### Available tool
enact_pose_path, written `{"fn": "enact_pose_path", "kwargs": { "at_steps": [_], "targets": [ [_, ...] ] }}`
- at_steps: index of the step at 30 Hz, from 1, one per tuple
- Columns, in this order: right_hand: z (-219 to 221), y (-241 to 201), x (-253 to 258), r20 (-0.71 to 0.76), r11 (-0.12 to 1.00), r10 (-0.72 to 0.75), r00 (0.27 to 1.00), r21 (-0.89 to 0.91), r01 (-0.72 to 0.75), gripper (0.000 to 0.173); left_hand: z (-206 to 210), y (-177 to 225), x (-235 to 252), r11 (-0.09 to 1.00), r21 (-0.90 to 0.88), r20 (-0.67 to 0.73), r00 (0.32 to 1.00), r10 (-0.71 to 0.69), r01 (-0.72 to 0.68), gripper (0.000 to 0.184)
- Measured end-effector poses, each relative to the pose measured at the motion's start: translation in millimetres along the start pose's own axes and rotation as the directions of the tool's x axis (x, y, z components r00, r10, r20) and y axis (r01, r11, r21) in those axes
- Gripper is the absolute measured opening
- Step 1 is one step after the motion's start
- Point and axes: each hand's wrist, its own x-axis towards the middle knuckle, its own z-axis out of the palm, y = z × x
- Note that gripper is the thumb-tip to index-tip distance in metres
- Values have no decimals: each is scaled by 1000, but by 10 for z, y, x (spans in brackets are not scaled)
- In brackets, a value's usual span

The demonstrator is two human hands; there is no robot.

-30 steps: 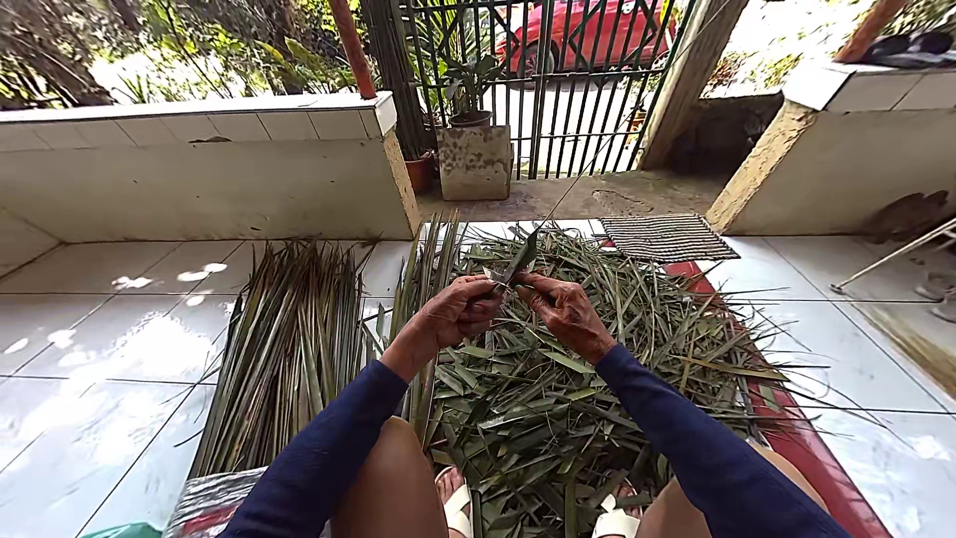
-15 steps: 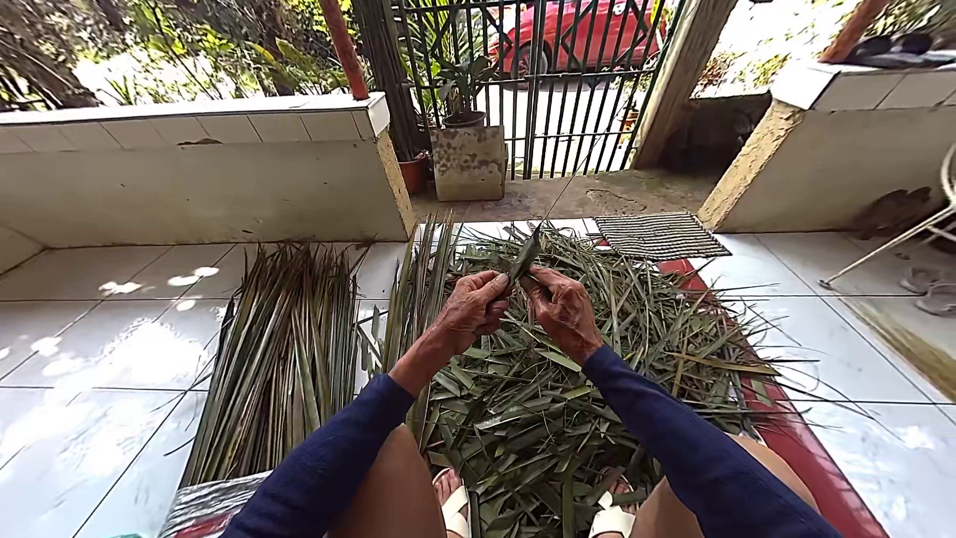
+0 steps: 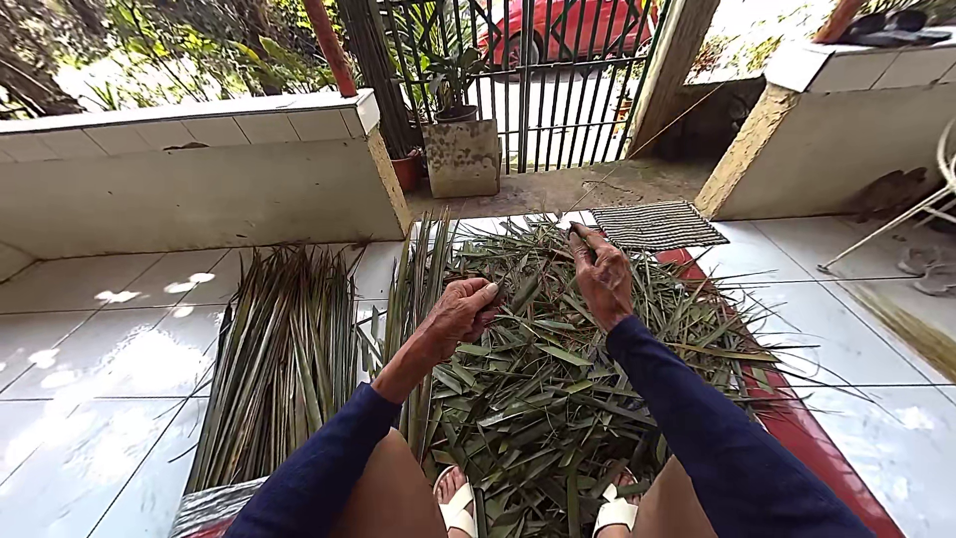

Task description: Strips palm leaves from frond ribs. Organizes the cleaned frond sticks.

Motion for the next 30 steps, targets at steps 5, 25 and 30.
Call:
{"fn": "enact_pose_path", "kwargs": {
  "at_steps": [5, 25, 30],
  "targets": [
    [96, -160, -247, 212, 979, -79, 974, 199, 36, 35, -49, 37, 12, 974, -214, 47, 997, -66, 75, 33],
    [146, -153, -161, 193, 957, -185, 964, 259, 132, 33, -75, 49, 32, 913, -365, 349, 936, -47, 182, 38],
    [114, 13, 77, 10, 958, -19, 1000, 287, 15, 35, -98, 34, -4, 919, -337, 362, 929, -76, 206, 36]
  ]
}}
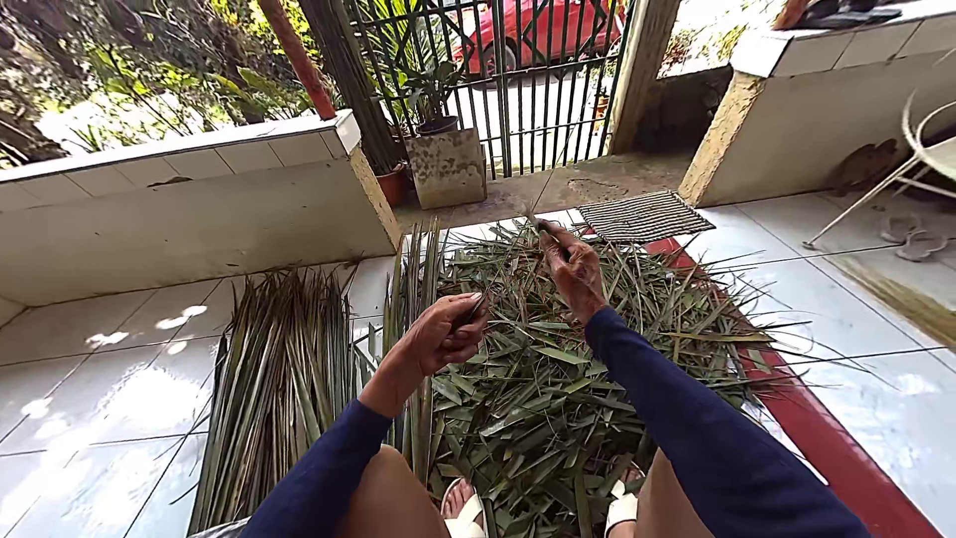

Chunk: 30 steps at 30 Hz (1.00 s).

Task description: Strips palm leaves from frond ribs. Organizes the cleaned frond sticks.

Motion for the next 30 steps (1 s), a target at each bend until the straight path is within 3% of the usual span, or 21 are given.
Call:
{"fn": "enact_pose_path", "kwargs": {
  "at_steps": [3, 6, 11, 17, 22, 30],
  "targets": [
    [-119, -22, 66, -2, 1000, 2, 1000, 11, -2, 35, 32, -21, 14, 987, 142, -170, 981, 96, -72, 35],
    [-79, -170, -97, 199, 999, -27, 980, -40, 36, 33, -4, -58, 71, 896, 425, -308, 911, 274, -126, 33],
    [54, -262, -394, 378, 990, -22, 926, -122, 73, 34, -9, -100, 213, 566, 822, -268, 834, 482, -63, 36],
    [55, -279, -435, 370, 969, -22, 929, -222, 112, 36, 59, -105, 249, 292, 956, -191, 784, 591, 12, 35],
    [58, -354, -467, 315, 957, -2, 949, -274, 93, 35, 78, -99, 223, 247, 968, -185, 774, 605, 39, 34],
    [1, -275, -319, 219, 965, 8, 976, -257, 50, 35, 70, -95, 162, 302, 953, -201, 789, 581, 20, 34]
  ]
}}
